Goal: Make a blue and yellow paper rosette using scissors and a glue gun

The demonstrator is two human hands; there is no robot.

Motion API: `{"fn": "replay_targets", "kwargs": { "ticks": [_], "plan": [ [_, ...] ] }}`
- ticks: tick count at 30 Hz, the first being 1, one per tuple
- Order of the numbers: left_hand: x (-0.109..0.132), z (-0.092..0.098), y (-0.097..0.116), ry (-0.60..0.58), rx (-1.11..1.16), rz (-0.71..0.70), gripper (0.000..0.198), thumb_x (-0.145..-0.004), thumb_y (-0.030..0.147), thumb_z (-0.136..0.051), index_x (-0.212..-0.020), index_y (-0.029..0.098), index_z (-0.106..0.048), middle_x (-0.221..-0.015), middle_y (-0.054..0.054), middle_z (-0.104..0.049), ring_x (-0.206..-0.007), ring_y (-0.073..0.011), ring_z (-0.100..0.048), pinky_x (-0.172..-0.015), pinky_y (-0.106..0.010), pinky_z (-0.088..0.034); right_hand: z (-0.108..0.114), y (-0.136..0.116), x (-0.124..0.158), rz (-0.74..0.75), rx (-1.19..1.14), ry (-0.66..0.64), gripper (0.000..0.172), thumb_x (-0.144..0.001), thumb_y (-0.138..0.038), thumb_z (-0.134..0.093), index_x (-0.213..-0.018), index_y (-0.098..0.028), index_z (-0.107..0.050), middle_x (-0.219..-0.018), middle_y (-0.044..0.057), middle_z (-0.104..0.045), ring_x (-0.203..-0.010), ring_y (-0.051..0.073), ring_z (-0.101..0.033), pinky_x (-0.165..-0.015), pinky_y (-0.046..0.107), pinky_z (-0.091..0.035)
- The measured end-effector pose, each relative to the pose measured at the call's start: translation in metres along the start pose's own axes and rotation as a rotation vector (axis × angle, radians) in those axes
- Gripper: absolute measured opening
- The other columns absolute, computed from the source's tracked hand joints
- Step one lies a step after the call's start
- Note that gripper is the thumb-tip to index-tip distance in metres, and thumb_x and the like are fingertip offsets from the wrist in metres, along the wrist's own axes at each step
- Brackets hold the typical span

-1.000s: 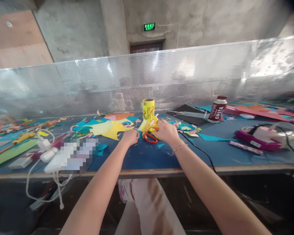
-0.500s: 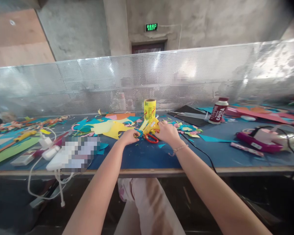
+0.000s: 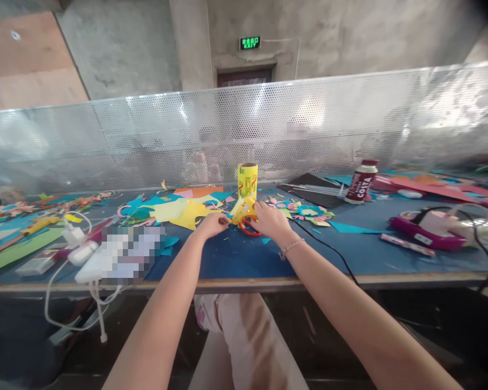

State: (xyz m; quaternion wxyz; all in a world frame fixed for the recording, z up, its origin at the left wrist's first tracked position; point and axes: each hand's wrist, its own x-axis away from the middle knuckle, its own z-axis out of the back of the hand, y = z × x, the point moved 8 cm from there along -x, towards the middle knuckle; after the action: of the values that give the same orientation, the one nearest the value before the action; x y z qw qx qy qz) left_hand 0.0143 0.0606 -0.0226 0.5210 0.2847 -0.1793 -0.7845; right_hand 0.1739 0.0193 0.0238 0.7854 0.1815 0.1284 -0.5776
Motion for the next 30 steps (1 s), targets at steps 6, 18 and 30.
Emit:
{"fn": "replay_targets", "kwargs": {
  "ticks": [6,18,30],
  "plan": [
    [-0.001,0.002,0.000,0.008,-0.020,-0.011,0.016,-0.069,0.009,-0.059,-0.081,0.015,-0.068,-0.082,-0.005,-0.070,-0.077,-0.0156,-0.065,-0.075,-0.026,-0.050,0.000,-0.003,0.000,0.012,0.005,-0.021,0.029,-0.086,-0.030,-0.044,-0.109,-0.014,-0.049,-0.107,0.014,-0.058,-0.091,0.021,-0.060,-0.066,0.027,-0.041],
    [-0.001,0.002,0.000,0.008,0.006,-0.007,0.017,-0.069,0.010,-0.059,-0.081,0.015,-0.069,-0.082,-0.005,-0.071,-0.077,-0.0167,-0.065,-0.074,-0.027,-0.050,-0.001,-0.008,0.001,0.085,0.014,-0.019,0.037,-0.088,-0.024,-0.036,-0.122,-0.012,-0.047,-0.121,0.016,-0.054,-0.096,0.021,-0.059,-0.069,0.028,-0.044],
    [-0.002,0.001,-0.002,0.001,0.012,-0.005,0.019,-0.069,0.008,-0.058,-0.083,0.014,-0.069,-0.085,-0.006,-0.071,-0.079,-0.0168,-0.066,-0.076,-0.027,-0.050,0.002,-0.011,0.002,0.139,0.015,0.013,0.035,-0.088,-0.024,-0.040,-0.121,-0.014,-0.049,-0.121,0.014,-0.054,-0.093,0.020,-0.059,-0.067,0.026,-0.044]
  ]
}}
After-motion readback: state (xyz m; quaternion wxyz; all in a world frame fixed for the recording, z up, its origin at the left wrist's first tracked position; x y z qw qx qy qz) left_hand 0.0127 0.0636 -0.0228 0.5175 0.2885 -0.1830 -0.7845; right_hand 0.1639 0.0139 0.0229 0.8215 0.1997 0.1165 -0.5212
